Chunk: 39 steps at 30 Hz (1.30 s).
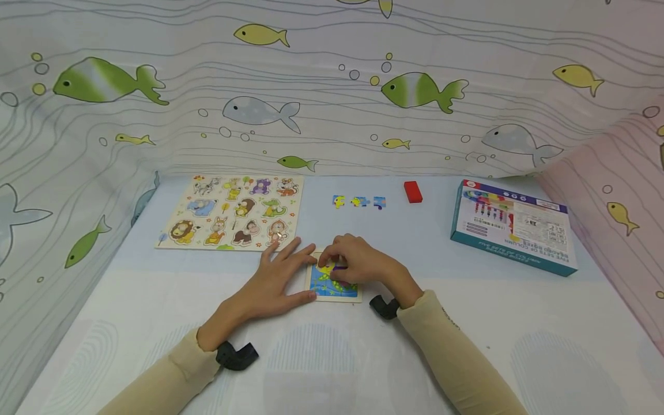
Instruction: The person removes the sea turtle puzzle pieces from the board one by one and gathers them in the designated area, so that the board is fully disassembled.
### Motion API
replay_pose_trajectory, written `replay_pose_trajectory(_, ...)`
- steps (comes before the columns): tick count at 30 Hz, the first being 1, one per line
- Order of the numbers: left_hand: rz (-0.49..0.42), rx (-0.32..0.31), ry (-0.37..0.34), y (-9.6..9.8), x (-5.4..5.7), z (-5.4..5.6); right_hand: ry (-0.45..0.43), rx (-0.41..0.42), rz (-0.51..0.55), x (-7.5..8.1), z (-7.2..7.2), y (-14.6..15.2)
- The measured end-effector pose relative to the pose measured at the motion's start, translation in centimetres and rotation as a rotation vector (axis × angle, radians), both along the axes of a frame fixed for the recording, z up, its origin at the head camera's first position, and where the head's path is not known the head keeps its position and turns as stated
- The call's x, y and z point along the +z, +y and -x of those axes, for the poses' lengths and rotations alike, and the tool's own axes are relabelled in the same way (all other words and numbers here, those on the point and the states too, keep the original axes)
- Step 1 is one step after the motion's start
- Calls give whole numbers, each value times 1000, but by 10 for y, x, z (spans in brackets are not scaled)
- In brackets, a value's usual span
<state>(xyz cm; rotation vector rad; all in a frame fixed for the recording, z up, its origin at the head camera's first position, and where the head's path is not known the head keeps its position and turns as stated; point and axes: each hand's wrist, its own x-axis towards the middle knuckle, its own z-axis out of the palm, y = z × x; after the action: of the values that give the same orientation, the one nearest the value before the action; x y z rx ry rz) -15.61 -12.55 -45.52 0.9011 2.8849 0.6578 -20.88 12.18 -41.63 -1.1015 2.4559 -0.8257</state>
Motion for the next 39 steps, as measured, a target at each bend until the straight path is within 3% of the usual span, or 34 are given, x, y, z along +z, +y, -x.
replay_pose_trajectory(24,-19,12,43,0,0,1,-27,-35,-27,-4,0,-2)
replay_pose_trajectory(39,-15,10,32,0,-1,1,-43,-14,38,-9,1,-1)
